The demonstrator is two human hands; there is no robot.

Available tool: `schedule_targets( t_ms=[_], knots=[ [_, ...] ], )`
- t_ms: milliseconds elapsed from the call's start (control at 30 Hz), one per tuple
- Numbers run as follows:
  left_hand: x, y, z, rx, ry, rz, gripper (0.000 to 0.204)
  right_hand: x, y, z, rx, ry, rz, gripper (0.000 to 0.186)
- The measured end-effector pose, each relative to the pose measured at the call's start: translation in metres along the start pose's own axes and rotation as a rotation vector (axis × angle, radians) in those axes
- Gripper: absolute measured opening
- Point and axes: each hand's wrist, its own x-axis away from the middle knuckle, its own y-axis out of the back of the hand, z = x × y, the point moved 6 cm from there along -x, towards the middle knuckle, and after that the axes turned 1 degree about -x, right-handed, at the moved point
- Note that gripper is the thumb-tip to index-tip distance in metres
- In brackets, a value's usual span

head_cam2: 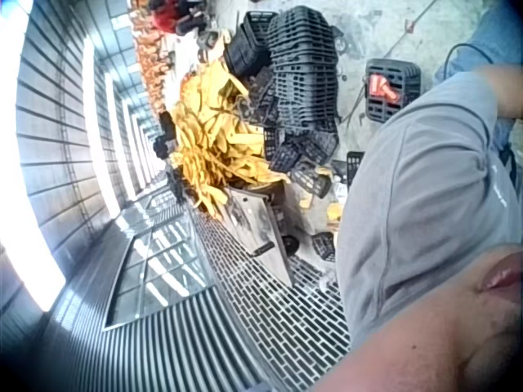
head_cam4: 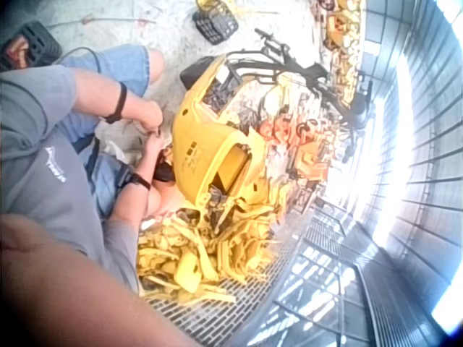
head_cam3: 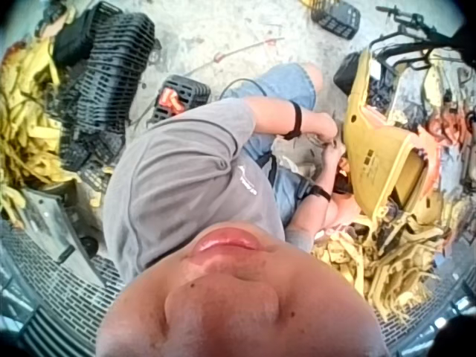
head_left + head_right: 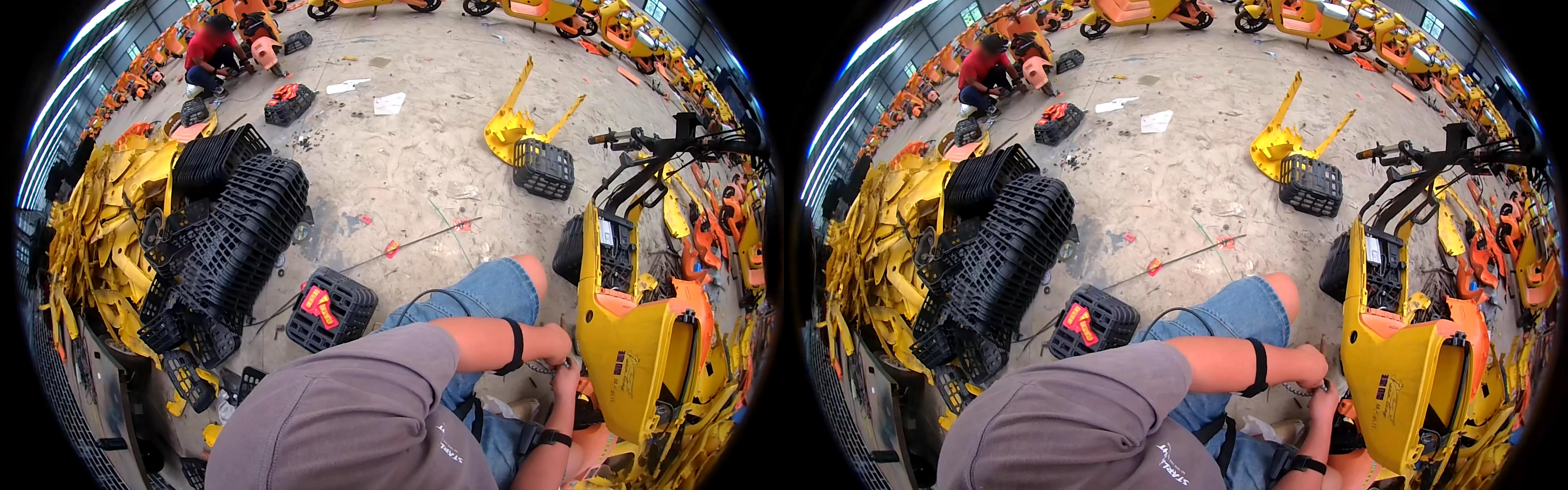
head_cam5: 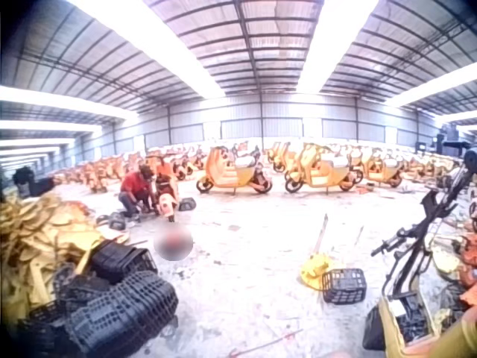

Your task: The person connects a metal chain to a component of a yellow scooter using a screwdriver and a metal rod while sitting on the floor.

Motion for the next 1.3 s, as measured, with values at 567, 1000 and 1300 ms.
schedule_targets(
  t_ms=[567,1000,1300],
  knots=[
    [-0.015,-0.013,0.004,-0.058,0.049,0.052,0.027,-0.013,-0.008,-0.004,0.132,0.230,-0.002,0.024],
    [-0.026,-0.024,0.009,-0.122,0.055,0.121,0.028,-0.008,-0.010,0.005,0.214,0.210,0.046,0.033],
    [-0.029,-0.022,0.003,-0.132,0.030,0.125,0.026,-0.001,0.000,0.010,0.360,0.287,-0.022,0.029]
  ],
)
